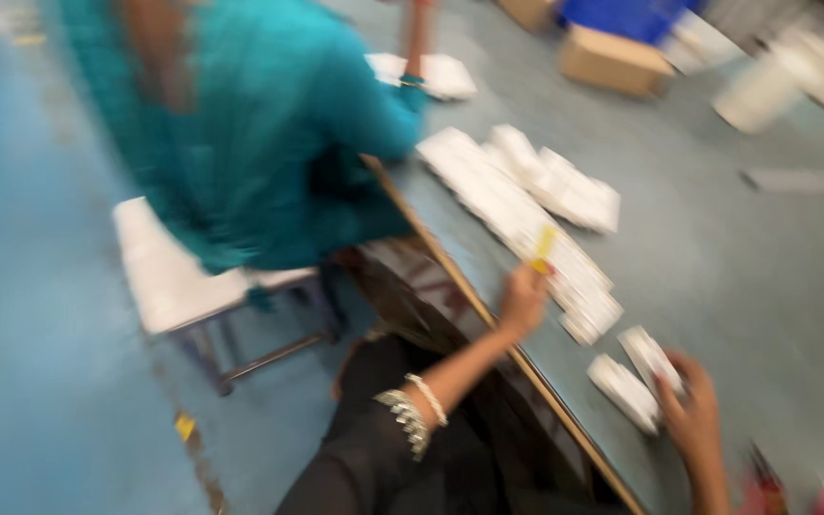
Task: The person uses a screwdriver to attach red and black wires to a row of white electrical modules on a workbench. She repeatedly inserts wire ends into terminal slots and tightens them, then repositions the modules and continues wiring additional units.
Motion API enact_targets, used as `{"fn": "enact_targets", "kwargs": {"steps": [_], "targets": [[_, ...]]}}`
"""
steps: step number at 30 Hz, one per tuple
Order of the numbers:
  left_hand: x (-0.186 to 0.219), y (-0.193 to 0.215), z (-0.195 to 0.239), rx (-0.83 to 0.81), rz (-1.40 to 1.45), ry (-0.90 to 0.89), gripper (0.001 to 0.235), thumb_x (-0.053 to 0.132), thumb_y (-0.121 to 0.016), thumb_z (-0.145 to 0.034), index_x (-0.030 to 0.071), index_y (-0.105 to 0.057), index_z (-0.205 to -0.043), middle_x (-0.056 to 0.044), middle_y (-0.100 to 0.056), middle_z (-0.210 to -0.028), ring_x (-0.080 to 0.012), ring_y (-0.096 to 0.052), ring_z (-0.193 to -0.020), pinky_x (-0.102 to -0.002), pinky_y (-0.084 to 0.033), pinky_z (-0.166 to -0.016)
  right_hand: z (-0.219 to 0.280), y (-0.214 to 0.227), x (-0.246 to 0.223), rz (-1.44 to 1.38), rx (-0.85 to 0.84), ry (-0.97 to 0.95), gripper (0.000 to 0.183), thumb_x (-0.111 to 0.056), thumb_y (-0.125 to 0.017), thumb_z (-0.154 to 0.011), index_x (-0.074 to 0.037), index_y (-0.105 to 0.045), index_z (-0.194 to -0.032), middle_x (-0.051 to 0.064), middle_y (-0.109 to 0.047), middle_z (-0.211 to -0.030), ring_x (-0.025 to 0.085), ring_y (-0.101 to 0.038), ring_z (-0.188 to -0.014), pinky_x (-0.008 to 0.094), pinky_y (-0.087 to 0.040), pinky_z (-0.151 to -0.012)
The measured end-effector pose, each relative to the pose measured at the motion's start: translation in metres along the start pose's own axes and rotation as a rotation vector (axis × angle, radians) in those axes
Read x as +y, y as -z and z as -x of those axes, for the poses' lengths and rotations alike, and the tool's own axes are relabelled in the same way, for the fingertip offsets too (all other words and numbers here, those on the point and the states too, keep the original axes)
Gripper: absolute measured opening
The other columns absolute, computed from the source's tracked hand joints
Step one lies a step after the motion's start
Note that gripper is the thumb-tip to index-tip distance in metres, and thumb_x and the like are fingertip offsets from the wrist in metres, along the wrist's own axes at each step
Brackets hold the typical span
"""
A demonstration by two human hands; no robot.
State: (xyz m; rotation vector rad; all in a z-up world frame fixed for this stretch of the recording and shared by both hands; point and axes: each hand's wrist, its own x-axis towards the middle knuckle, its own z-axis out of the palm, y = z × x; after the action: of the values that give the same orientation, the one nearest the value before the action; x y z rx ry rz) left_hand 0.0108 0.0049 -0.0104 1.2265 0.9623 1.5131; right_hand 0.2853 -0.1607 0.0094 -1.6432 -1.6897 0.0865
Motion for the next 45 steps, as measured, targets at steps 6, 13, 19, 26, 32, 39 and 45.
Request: {"fn": "enact_targets", "kwargs": {"steps": [6, 13, 19, 26, 32, 39, 45], "targets": [[0.017, 0.009, 0.004, -0.011, 0.004, -0.069, 0.028, 0.023, -0.054, -0.103, 0.0, -0.069, -0.1, -0.007, -0.073, -0.085, -0.0122, -0.061, -0.073, -0.033, -0.049, -0.067, -0.006, 0.018, -0.055, -0.147, -0.096, -0.194, 0.045, -0.016, -0.066, -0.092, -0.008, -0.057, -0.136, 0.011, -0.067, -0.124, 0.024, -0.063, -0.118, 0.039, -0.047, -0.102], [0.045, 0.015, 0.008, -0.05, 0.03, 0.06, 0.03, 0.024, -0.056, -0.103, -0.001, -0.07, -0.095, -0.001, -0.048, -0.062, -0.0075, -0.038, -0.057, -0.031, -0.031, -0.053, -0.015, 0.035, -0.085, -0.249, -0.288, -0.215, 0.046, -0.017, -0.066, -0.092, -0.013, -0.057, -0.137, 0.01, -0.068, -0.122, 0.022, -0.064, -0.115, 0.042, -0.05, -0.1], [0.049, 0.015, 0.01, -0.051, 0.04, 0.032, 0.031, 0.025, -0.055, -0.104, -0.001, -0.069, -0.095, 0.001, -0.051, -0.064, -0.0071, -0.04, -0.059, -0.031, -0.033, -0.054, -0.067, 0.015, -0.118, 0.117, -0.362, -0.003, 0.052, -0.008, -0.061, -0.088, -0.017, -0.057, -0.139, 0.01, -0.059, -0.137, 0.028, -0.054, -0.13, 0.046, -0.038, -0.11], [0.046, 0.014, 0.008, -0.029, 0.031, 0.018, 0.029, 0.023, -0.056, -0.103, -0.002, -0.069, -0.097, -0.004, -0.066, -0.075, -0.0085, -0.052, -0.064, -0.03, -0.044, -0.06, -0.138, -0.035, -0.148, 0.101, -0.557, 0.252, 0.045, -0.021, -0.055, -0.097, -0.021, -0.058, -0.141, 0.003, -0.05, -0.154, 0.025, -0.04, -0.147, 0.048, -0.027, -0.116], [0.043, 0.013, 0.007, -0.024, 0.137, 0.072, 0.026, 0.019, -0.054, -0.1, -0.003, -0.067, -0.101, -0.006, -0.069, -0.084, -0.0114, -0.06, -0.073, -0.032, -0.052, -0.063, -0.146, -0.087, -0.148, 0.264, -0.494, 0.522, 0.055, -0.045, -0.066, -0.088, -0.015, -0.059, -0.134, 0.009, -0.038, -0.16, 0.029, -0.03, -0.148, 0.057, -0.019, -0.113], [0.043, 0.013, 0.007, -0.019, 0.071, -0.055, 0.025, 0.018, -0.054, -0.103, -0.003, -0.068, -0.101, -0.009, -0.072, -0.086, -0.0123, -0.063, -0.076, -0.03, -0.051, -0.069, -0.149, -0.088, -0.126, 0.187, -0.468, 0.498, 0.046, -0.038, -0.062, -0.093, -0.021, -0.061, -0.135, 0.002, -0.043, -0.161, 0.026, -0.037, -0.15, 0.054, -0.024, -0.116], [0.048, 0.015, 0.01, -0.022, 0.03, 0.014, 0.025, 0.02, -0.055, -0.102, -0.001, -0.069, -0.095, -0.002, -0.054, -0.065, -0.0085, -0.044, -0.059, -0.031, -0.036, -0.054, -0.154, -0.073, -0.107, 0.229, -0.455, 0.418, 0.046, -0.036, -0.059, -0.095, -0.029, -0.059, -0.14, 0.002, -0.044, -0.159, 0.027, -0.037, -0.148, 0.055, -0.023, -0.114]]}}
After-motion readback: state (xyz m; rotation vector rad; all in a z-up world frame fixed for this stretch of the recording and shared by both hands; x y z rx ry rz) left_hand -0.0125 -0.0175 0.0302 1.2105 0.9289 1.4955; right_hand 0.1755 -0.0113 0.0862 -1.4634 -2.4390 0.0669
